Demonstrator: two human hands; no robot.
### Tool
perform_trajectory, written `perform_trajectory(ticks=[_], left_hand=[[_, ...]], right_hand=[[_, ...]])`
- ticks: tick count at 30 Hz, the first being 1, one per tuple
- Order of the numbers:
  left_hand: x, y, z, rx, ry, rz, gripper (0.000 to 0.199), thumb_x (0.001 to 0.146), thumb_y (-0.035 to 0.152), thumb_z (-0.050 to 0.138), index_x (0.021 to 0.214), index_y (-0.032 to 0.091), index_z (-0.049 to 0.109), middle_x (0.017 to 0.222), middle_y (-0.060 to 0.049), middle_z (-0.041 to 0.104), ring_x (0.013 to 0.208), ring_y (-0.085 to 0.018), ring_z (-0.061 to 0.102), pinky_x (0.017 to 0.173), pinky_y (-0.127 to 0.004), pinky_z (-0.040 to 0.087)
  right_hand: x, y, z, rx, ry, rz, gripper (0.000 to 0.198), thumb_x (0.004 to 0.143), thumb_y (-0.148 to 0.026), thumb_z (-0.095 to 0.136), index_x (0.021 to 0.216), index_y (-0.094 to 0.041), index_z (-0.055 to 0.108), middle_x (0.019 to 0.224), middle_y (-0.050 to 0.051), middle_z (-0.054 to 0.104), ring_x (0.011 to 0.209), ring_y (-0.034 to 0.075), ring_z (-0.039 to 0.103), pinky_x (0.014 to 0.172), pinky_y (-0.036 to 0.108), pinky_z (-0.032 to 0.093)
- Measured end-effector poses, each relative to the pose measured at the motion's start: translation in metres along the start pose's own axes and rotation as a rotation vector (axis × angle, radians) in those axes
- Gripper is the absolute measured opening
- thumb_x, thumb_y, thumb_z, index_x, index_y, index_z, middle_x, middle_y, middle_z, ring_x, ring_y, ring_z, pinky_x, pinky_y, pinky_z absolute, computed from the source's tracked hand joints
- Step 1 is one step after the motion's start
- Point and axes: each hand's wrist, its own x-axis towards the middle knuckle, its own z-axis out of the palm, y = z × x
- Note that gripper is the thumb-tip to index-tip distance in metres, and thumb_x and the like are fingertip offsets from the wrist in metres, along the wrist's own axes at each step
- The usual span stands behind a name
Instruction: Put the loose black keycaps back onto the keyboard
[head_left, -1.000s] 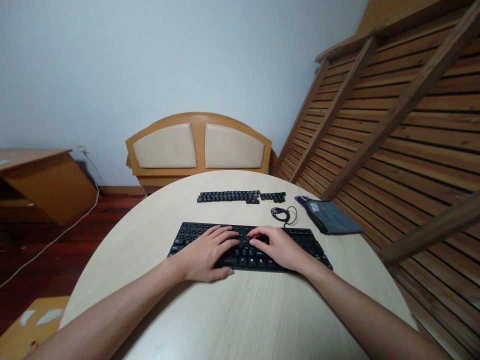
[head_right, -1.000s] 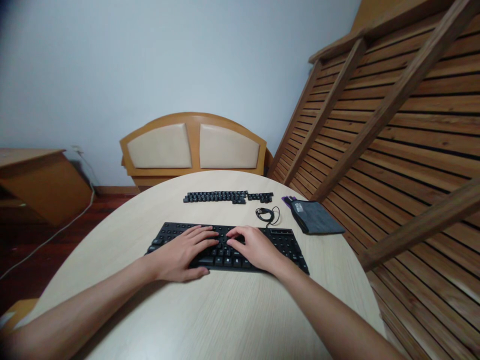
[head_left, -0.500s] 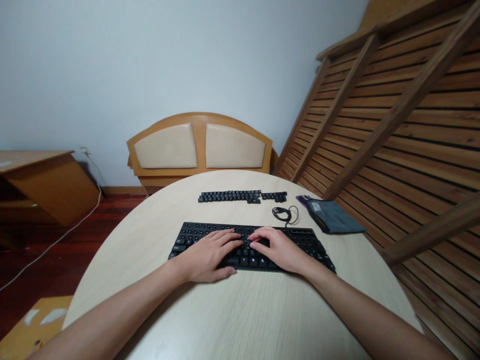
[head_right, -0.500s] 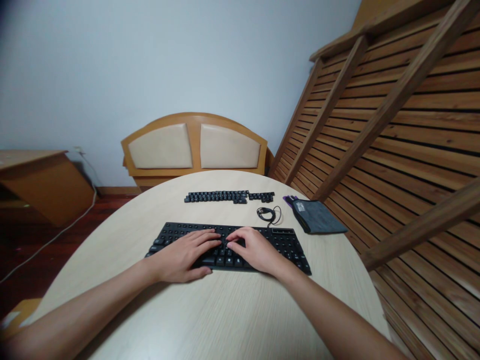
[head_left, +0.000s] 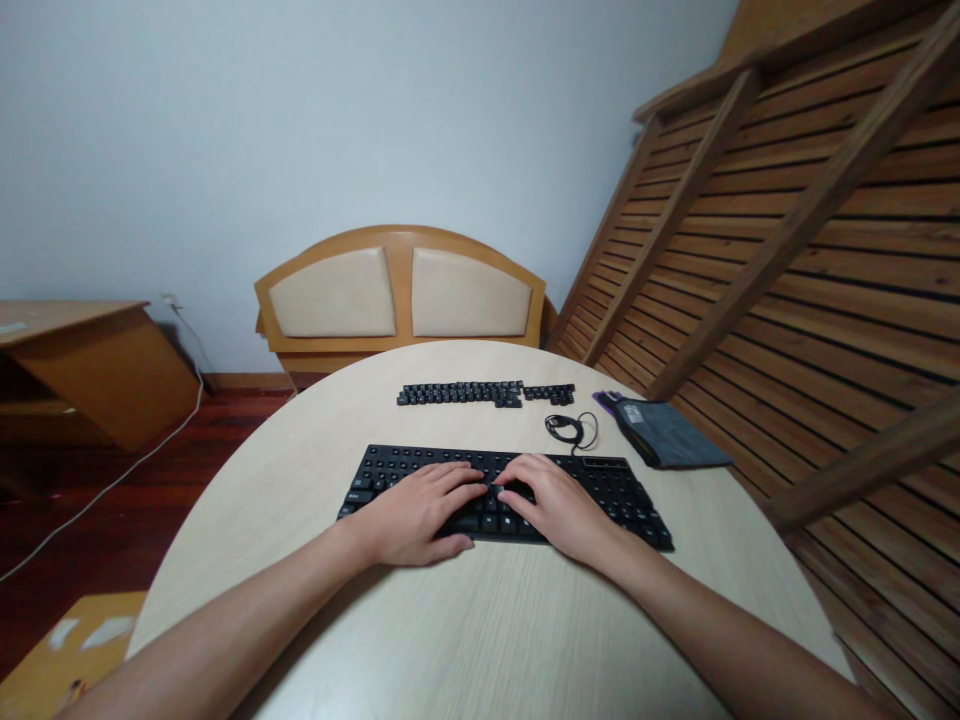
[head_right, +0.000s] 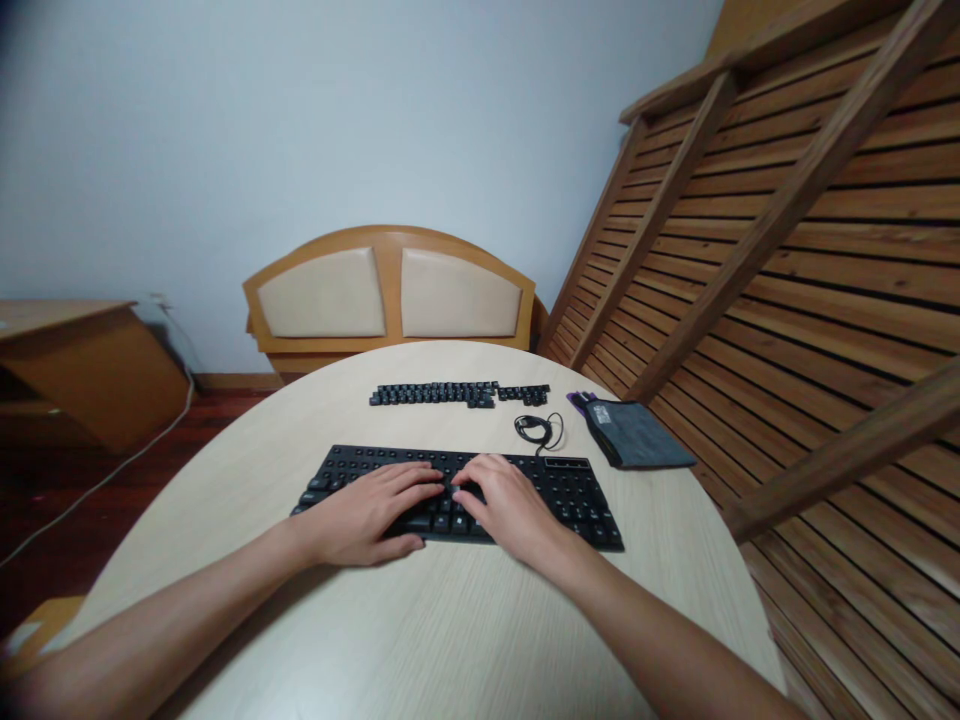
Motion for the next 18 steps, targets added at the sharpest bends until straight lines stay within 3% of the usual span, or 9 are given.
perform_trajectory(ticks=[18], left_hand=[[0.0003, -0.0006, 0.0011, -0.028, 0.022, 0.006, 0.059, 0.091, 0.042, 0.061, 0.142, 0.018, 0.045, 0.147, -0.017, 0.049, 0.135, -0.035, 0.047, 0.112, -0.052, 0.040]], right_hand=[[-0.0006, 0.0042, 0.0025, 0.051, -0.015, -0.001, 0.011, 0.094, -0.022, 0.062, 0.102, -0.022, 0.069, 0.106, 0.006, 0.069, 0.105, 0.023, 0.060, 0.094, 0.039, 0.046]])
